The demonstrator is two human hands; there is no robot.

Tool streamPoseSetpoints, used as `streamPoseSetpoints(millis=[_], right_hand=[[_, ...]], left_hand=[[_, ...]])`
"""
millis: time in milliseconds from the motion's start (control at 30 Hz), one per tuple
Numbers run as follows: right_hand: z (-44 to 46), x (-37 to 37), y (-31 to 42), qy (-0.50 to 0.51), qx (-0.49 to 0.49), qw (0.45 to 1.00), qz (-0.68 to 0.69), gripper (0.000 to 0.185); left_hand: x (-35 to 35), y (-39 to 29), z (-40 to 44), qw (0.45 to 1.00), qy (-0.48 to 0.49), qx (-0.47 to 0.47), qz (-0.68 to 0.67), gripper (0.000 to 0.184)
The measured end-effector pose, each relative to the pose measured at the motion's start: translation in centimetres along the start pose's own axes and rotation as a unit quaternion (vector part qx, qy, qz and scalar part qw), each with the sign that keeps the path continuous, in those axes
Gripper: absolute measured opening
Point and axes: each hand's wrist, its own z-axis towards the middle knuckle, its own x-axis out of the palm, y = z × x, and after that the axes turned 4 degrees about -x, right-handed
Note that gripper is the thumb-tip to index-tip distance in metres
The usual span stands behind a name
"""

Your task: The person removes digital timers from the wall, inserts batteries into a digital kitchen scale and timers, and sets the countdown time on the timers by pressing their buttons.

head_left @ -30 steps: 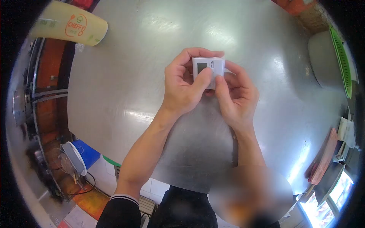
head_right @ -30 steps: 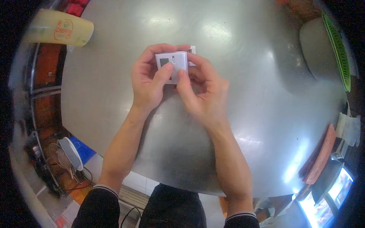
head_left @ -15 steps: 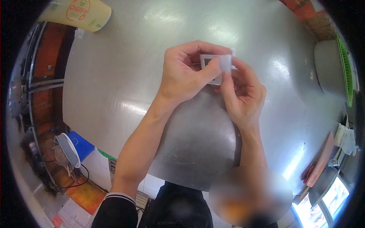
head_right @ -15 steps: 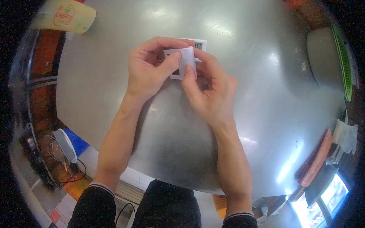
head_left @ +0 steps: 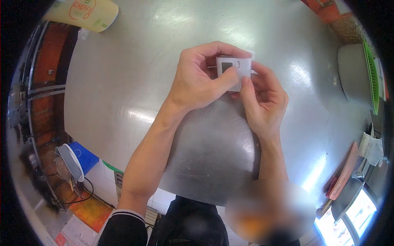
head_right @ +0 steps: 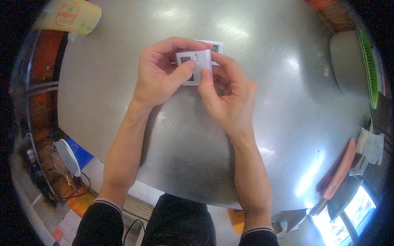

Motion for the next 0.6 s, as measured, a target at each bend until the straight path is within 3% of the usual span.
streamPoseSetpoints(millis=[400, 600], right_hand=[[-0.08, 0.07, 0.18, 0.005, -0.018, 1.000, -0.002, 0.031], [-0.09, 0.06, 0.23, 0.001, -0.008, 1.000, 0.017, 0.031]], left_hand=[[0.16, 0.06, -0.21, 0.984, 0.015, -0.096, -0.151, 0.033], [0.20, 0.00, -0.14, 0.981, 0.011, -0.111, -0.160, 0.028]])
